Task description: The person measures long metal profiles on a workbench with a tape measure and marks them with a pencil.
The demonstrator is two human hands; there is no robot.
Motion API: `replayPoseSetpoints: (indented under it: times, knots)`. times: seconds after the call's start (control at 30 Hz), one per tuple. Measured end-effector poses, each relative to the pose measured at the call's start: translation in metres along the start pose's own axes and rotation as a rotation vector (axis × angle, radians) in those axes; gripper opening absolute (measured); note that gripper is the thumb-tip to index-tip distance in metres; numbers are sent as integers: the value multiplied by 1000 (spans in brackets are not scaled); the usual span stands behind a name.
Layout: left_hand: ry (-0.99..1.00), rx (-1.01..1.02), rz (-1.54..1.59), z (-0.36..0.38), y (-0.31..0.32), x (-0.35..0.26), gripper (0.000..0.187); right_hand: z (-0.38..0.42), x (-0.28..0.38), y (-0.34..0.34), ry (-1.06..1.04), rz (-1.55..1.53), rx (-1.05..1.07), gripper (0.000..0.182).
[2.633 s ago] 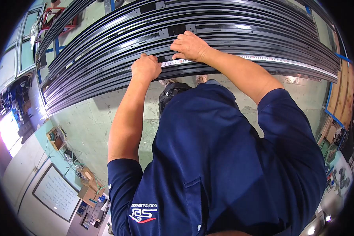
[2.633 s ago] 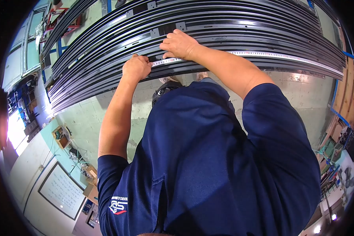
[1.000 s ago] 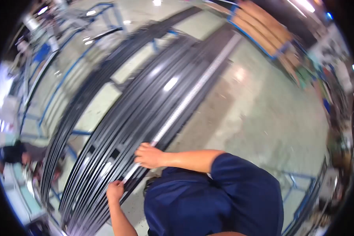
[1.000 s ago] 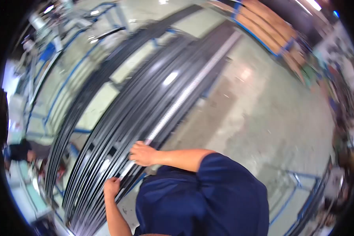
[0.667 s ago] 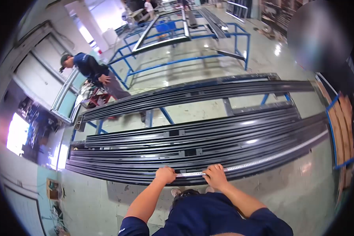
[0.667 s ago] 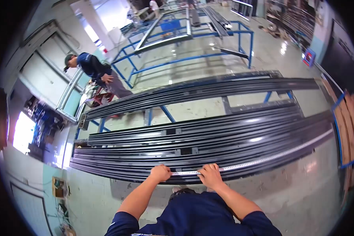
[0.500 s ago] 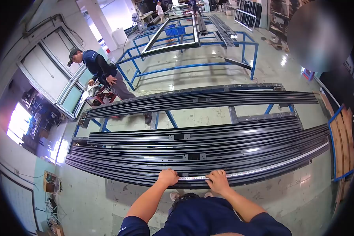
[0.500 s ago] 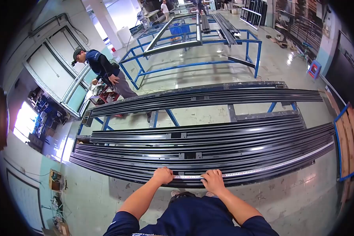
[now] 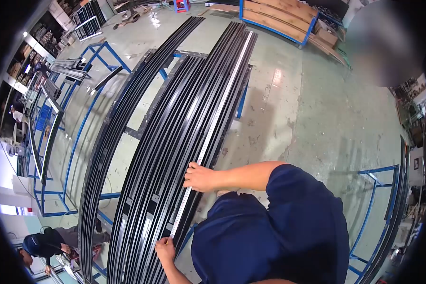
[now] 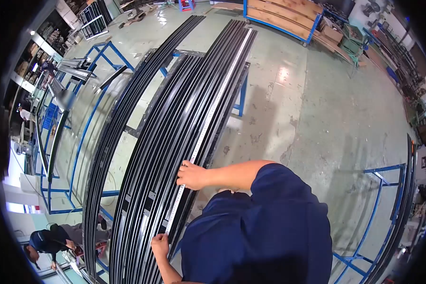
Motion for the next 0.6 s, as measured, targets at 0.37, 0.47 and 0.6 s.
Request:
replayPoseSetpoints:
  times: [0.37, 0.47, 0.6]
  knots:
    - [-46, 208, 298, 13, -1, -92, 30, -24, 15, -96, -72, -36, -125, 8]
    - [-26, 272, 413, 12, 14, -96, 34, -29, 52, -82, -193, 12, -41, 13]
    - [-11, 379, 471, 18, 26, -117, 40, -37, 73, -57, -240, 40, 192, 13]
Point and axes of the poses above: each hand's wrist, its own z-axis away from the middle knuckle, its own y-axis out of the palm, x = y × z, the point moved 8 cm from there along -z, towards the middle knuckle, and after that the axes turned 12 degrees about z, right-handed, at the moved point
